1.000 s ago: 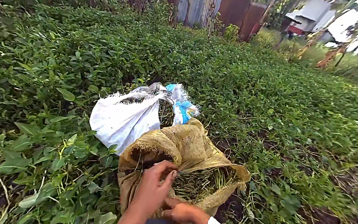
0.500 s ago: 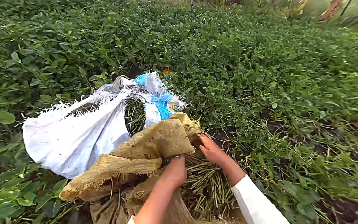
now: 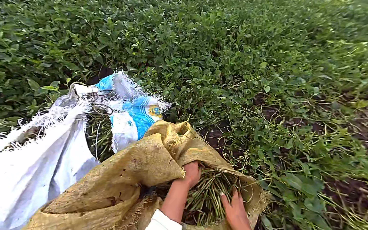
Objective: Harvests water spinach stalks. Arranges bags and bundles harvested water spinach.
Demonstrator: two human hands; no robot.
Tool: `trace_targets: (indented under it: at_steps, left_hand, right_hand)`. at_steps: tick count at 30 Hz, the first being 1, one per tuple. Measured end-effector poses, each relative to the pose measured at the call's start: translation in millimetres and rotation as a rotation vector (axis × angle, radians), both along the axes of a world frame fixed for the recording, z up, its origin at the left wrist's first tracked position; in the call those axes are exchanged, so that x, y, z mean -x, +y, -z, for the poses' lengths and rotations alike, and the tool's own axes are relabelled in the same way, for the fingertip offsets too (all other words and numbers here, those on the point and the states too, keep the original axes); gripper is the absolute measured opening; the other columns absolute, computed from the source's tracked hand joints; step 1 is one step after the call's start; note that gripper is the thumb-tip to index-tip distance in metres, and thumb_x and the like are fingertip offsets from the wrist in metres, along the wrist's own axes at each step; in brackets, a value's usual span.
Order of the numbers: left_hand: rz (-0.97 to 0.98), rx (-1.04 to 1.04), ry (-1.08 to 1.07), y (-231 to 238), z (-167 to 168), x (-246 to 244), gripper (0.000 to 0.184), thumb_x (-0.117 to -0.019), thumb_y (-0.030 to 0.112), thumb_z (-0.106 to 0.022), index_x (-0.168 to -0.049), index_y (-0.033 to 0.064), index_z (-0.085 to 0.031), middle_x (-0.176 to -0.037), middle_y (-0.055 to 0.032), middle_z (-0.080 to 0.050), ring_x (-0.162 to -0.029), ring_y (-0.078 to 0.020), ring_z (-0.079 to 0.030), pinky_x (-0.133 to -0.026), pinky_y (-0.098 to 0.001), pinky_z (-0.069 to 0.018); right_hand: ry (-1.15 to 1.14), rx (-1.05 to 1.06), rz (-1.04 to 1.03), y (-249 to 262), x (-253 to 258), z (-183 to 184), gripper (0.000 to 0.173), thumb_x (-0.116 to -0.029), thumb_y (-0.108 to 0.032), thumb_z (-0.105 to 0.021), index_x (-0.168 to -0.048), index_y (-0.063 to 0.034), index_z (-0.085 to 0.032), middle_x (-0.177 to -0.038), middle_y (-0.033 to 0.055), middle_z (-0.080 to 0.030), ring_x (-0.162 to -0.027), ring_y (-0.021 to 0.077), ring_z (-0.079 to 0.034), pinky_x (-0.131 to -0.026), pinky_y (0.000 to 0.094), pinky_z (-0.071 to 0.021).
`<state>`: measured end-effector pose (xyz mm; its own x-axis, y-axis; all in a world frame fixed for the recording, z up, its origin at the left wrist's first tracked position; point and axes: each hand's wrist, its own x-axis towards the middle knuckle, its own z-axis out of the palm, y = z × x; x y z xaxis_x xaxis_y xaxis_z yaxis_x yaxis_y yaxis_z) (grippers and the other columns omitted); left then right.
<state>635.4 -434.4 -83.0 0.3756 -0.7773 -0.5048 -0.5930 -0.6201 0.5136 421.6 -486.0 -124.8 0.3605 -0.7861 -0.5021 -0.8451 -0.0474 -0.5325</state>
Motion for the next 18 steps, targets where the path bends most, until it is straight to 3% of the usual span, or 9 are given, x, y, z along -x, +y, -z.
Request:
trace_targets:
  at_steps: [3, 5, 7, 9, 13, 16, 18]
  left_hand:
    - [-0.006, -0.085, 0.048, -5, 14, -12, 0.054, -0.1115, 0.035, -0.039, -0.142, -0.0076, -0.052, -0.146, -0.0287, -0.052, -0.143, -0.0399, -0.045, -0.119, -0.0555, -0.0305]
    - [-0.087, -0.133, 0.095, -3, 29, -12, 0.058, -0.1094, 0.041, -0.043, -0.140, -0.0067, -0.056, -0.145, -0.0278, -0.054, -0.142, -0.0396, -0.046, -0.119, -0.0561, -0.0303]
    - [-0.200, -0.162, 0.140, 1, 39, -11, 0.058, -0.1063, 0.045, -0.050, -0.138, -0.0032, -0.059, -0.144, -0.0248, -0.056, -0.141, -0.0378, -0.048, -0.119, -0.0555, -0.0310]
    - [-0.251, -0.244, 0.234, 5, 30, -7, 0.055, -0.1082, 0.038, -0.050, -0.139, -0.0067, -0.056, -0.148, -0.0257, -0.052, -0.143, -0.0380, -0.044, -0.120, -0.0537, -0.0283]
    - [-0.228, -0.256, 0.319, 16, 25, -14, 0.057, -0.1035, 0.039, -0.060, -0.140, -0.0045, -0.056, -0.146, -0.0238, -0.054, -0.141, -0.0333, -0.047, -0.119, -0.0495, -0.0318]
    - [-0.145, -0.227, 0.406, 25, 10, -19, 0.061, -0.1017, 0.038, -0.064, -0.144, -0.0036, -0.051, -0.149, -0.0230, -0.051, -0.143, -0.0303, -0.045, -0.121, -0.0453, -0.0303]
    - [-0.051, -0.242, 0.444, 34, 6, -24, 0.062, -0.1023, 0.039, -0.062, -0.147, -0.0018, -0.049, -0.151, -0.0214, -0.049, -0.146, -0.0283, -0.042, -0.122, -0.0439, -0.0288]
  right_hand:
    - [-0.052, -0.372, 0.268, -6, 6, 1, 0.085, -0.1072, -0.049, -0.048, -0.163, 0.0026, -0.012, -0.161, 0.0333, -0.030, -0.148, 0.0452, -0.036, -0.118, 0.0607, -0.0334]
    - [-0.059, -0.514, 0.420, -5, 14, 10, 0.086, -0.1058, -0.058, -0.044, -0.163, -0.0010, -0.015, -0.158, 0.0326, -0.035, -0.141, 0.0467, -0.043, -0.109, 0.0649, -0.0411]
    - [-0.066, -0.553, 0.469, -7, 14, 14, 0.087, -0.1050, -0.060, -0.044, -0.162, 0.0000, -0.019, -0.159, 0.0312, -0.035, -0.144, 0.0449, -0.041, -0.111, 0.0635, -0.0393]
    - [-0.070, -0.512, 0.459, -8, 8, 21, 0.092, -0.1031, -0.060, -0.050, -0.161, 0.0038, -0.017, -0.159, 0.0324, -0.033, -0.149, 0.0438, -0.035, -0.118, 0.0629, -0.0323]
    - [-0.124, -0.592, 0.517, 23, -8, 30, 0.111, -0.0952, -0.062, -0.064, -0.165, -0.0065, 0.003, -0.163, 0.0321, -0.027, -0.150, 0.0443, -0.033, -0.118, 0.0639, -0.0328]
    - [-0.213, -0.696, 0.679, 50, -9, 23, 0.111, -0.0936, -0.058, -0.068, -0.165, -0.0091, 0.001, -0.165, 0.0298, -0.023, -0.150, 0.0446, -0.031, -0.114, 0.0670, -0.0349]
    - [-0.275, -0.746, 0.769, 63, -6, 22, 0.109, -0.0939, -0.054, -0.070, -0.164, -0.0072, -0.002, -0.164, 0.0280, -0.026, -0.148, 0.0421, -0.034, -0.114, 0.0634, -0.0378]
